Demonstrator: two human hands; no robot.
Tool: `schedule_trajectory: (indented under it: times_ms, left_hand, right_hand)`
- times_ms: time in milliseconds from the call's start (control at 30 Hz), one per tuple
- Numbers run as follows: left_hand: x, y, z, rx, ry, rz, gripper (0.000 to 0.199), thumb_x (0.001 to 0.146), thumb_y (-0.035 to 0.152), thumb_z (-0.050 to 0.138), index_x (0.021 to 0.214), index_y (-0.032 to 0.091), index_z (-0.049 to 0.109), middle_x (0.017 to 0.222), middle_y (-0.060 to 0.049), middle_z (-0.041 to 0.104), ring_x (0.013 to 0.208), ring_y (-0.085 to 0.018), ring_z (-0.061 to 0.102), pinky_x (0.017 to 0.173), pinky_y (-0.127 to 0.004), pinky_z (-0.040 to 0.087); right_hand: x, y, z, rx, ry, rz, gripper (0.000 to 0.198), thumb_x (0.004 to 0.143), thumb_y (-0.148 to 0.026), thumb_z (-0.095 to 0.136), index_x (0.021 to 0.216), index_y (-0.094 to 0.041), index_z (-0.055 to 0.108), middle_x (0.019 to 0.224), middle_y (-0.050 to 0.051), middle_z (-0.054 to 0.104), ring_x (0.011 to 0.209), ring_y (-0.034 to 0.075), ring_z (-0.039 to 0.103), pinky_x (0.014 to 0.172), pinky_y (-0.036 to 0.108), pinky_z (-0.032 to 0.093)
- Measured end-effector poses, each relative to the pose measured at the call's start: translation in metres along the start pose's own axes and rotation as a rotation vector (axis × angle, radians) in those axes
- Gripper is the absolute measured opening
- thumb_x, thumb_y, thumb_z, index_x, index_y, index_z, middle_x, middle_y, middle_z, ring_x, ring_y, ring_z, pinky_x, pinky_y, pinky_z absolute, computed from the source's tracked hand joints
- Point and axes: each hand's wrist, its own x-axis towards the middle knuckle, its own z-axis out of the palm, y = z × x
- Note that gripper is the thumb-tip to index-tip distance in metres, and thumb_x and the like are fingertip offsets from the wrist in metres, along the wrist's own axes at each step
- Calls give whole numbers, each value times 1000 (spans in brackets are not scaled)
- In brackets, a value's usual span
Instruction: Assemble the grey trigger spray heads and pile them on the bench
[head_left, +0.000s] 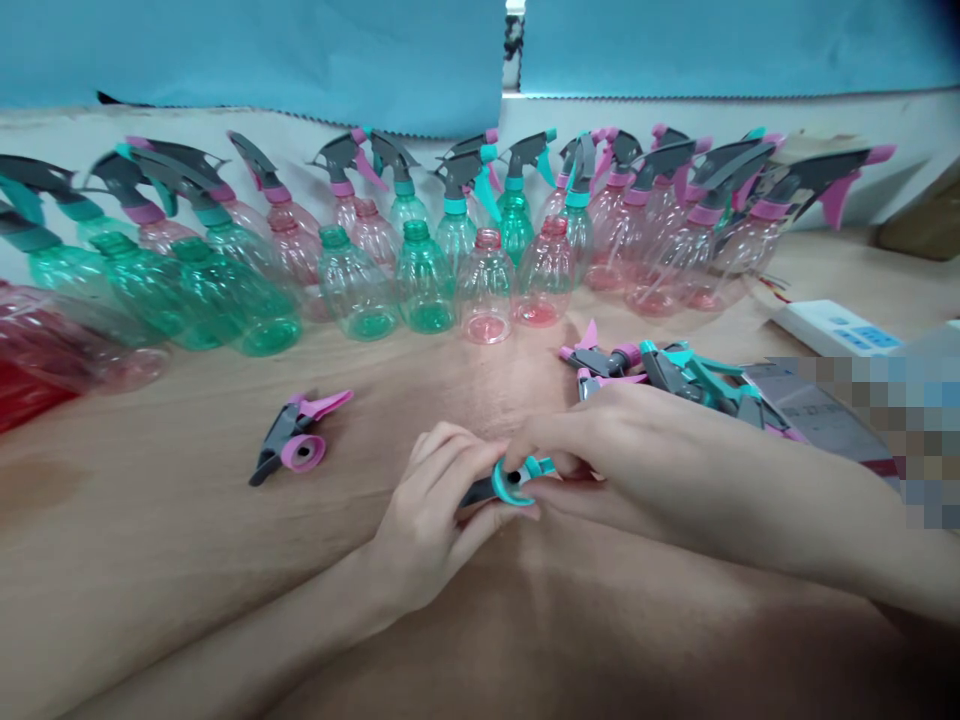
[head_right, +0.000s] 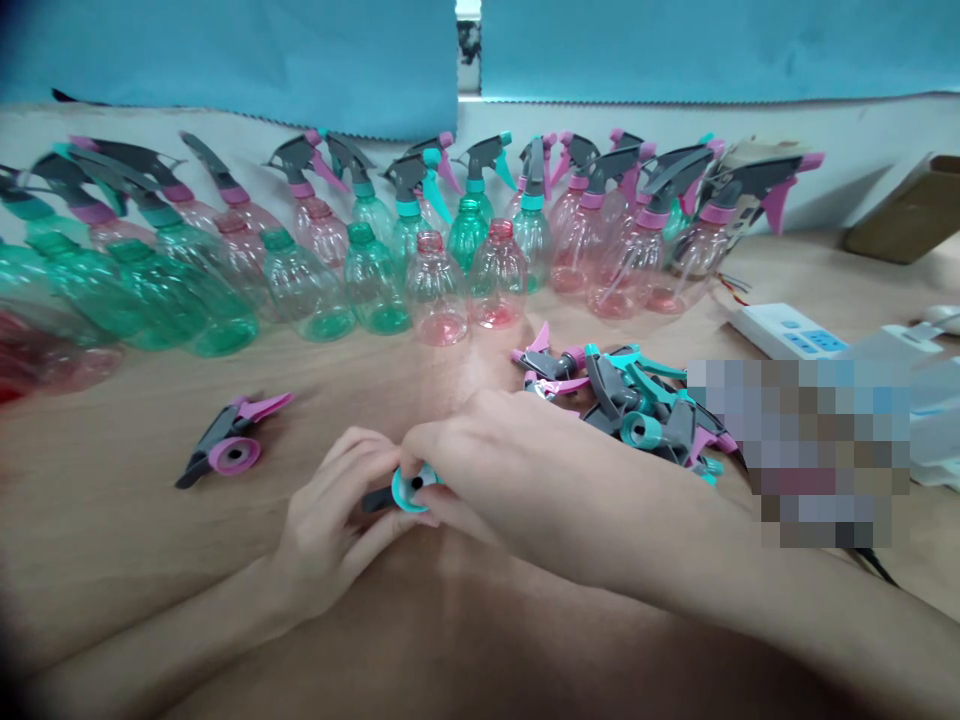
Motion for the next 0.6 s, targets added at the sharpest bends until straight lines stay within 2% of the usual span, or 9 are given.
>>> schedule_trajectory:
  times_ms: [100,200,367,467,600]
  left_hand:
    - [0,0,0,27,17,4,24,87,32,58,105,17,53,82,-5,58,77,-18,50,68,-32,45]
    - [-2,-1,0,47,21,-2,24,87,33,58,104,17,53,83,-5,58,77,-19,51,69,-33,45]
    - [-3,-1,0,47,35,47,21,88,30,56,102,14,51,82,-5,55,77,-18,49,68,-33,44]
    - [-4,-2,1,46,25,66,23,89,29,56,104,13,50,83,-6,54,77,-18,47,69,-33,43]
    - [-4,-2,0,45,14,38,24,89,29,56,106,13,50,84,-6,53,79,-19,46,70,-34,43]
  right_hand:
    - [0,-1,-2,-55,-38,-58,16,89,-24,50,77,-17,58,66,-3,61,56,10,53,55,24,37]
    - [0,-2,1,-51,-21,-29,17,89,-23,49,80,-19,63,65,-2,61,54,11,52,52,25,35]
    - [0,0,6,-3,-3,-88,22,87,-14,46,77,-19,66,72,1,64,61,13,56,59,25,39]
    - [0,2,9,6,7,-89,21,88,-16,46,76,-19,64,68,-1,61,58,12,54,56,25,39]
    - [-3,4,13,-18,28,-88,22,90,-22,46,72,-19,57,61,-4,55,52,9,46,49,23,31]
